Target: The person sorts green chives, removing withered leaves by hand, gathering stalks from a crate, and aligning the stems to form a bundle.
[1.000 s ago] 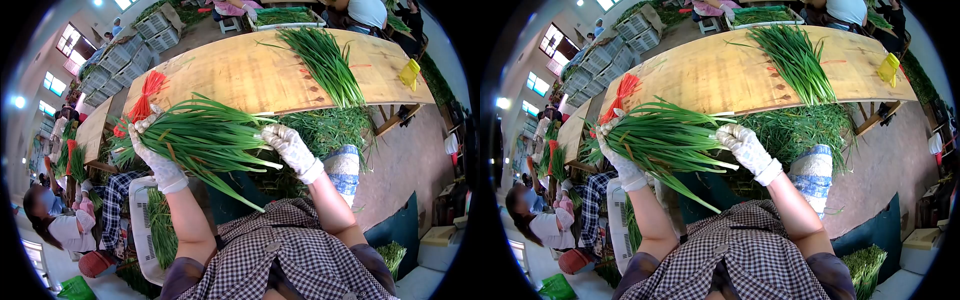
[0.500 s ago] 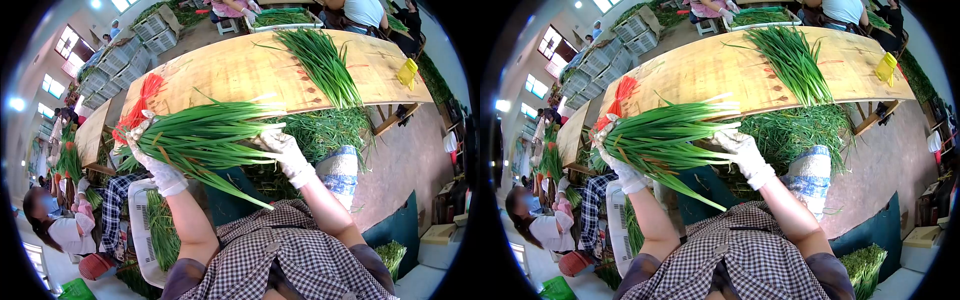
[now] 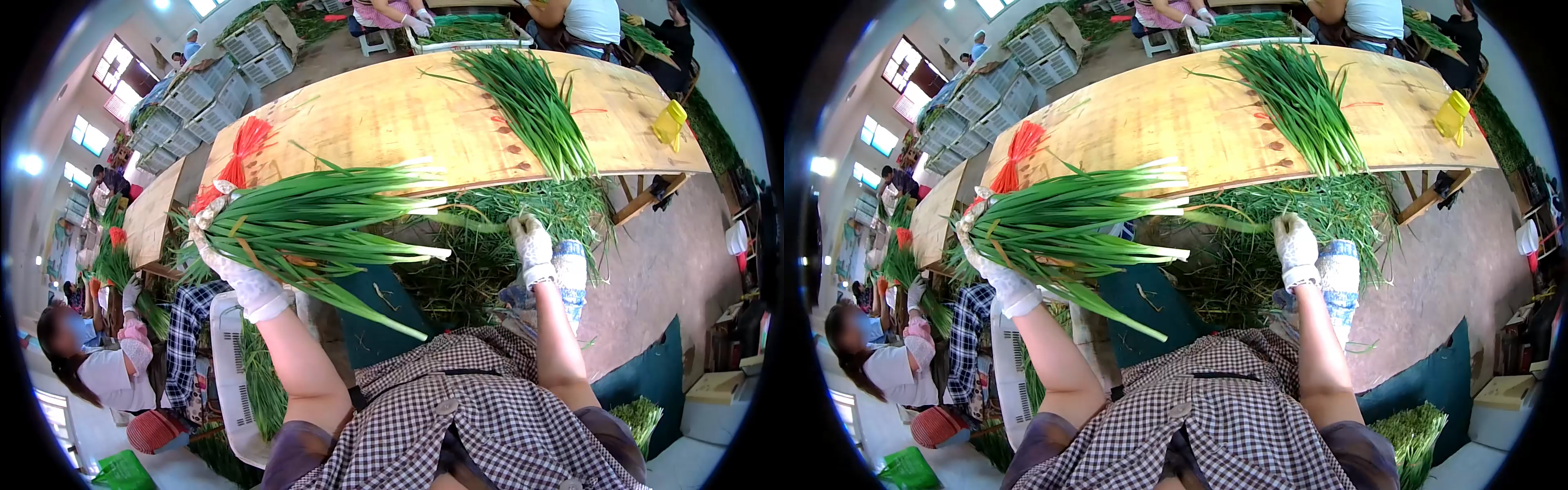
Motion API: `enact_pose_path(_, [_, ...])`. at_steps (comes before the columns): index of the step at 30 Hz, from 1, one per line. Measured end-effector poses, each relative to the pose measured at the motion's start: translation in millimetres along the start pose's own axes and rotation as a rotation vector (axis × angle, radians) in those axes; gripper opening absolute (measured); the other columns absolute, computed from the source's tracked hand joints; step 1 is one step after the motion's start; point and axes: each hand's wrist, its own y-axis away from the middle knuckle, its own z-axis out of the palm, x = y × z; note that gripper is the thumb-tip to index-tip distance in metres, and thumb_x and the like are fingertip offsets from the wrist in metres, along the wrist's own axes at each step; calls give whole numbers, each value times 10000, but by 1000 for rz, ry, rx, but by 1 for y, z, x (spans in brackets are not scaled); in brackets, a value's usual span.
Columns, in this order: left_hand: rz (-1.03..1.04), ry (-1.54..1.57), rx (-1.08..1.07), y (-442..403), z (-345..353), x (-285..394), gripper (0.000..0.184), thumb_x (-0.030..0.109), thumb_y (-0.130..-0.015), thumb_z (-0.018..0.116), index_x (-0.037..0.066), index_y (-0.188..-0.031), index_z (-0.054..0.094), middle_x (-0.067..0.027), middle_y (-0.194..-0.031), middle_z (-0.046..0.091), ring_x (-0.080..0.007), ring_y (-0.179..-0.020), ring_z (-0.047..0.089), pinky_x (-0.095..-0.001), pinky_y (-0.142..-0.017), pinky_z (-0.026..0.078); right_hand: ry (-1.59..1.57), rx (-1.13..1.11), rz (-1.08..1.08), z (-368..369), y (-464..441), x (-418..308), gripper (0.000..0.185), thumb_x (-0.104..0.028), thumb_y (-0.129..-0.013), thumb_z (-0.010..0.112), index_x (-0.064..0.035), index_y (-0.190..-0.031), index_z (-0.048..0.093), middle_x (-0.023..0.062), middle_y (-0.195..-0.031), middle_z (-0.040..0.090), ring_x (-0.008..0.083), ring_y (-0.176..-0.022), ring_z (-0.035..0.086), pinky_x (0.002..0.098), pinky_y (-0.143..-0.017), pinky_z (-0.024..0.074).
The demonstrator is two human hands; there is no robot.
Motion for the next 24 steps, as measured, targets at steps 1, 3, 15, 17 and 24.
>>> enact_pose_path(1, [23,-39,50,0,2,-4,256,279,-957,478,48,-995,581,-56,-1033,620,-178,-1017,537,-362,-1012,379,214,-86,-29,-5,0,5,334,-151,-843,672,10,-1128,599,178,-1090,654,228,-918,661,310,-860,510])
enact_pose_path(3, [63,-120,154,0,5,-11,264,281,-964,468,46,-983,588,-59,-1021,621,-176,-1011,538,-355,-1003,384,-122,-279,-152,9,22,-50,595,-157,-822,711,-9,-1335,448,176,-1334,503,253,-1130,567,329,-971,457])
enact_pose_path(15, [-39,139,-66,-2,22,-24,209,229,-952,490,122,-775,521,28,-787,572,-133,-796,534,-326,-905,415,-250,139,-630,-30,52,-153,442,-136,-789,728,-80,-1211,609,59,-1149,647,158,-1049,586,302,-971,429])
enact_pose_path(17, [36,24,-46,5,33,-38,176,222,-946,504,120,-803,514,27,-809,573,-130,-806,524,-319,-912,407,-19,133,-837,-23,55,-167,515,-182,-734,757,-156,-1228,614,49,-1160,647,212,-1072,583,336,-1012,384])
enact_pose_path(24, [54,75,139,7,54,-43,308,200,-951,500,95,-662,485,8,-648,519,-127,-678,489,-321,-982,399,-768,-386,-227,-5,50,-157,175,-129,-876,636,-83,-1027,711,28,-972,701,159,-937,620,299,-885,463])
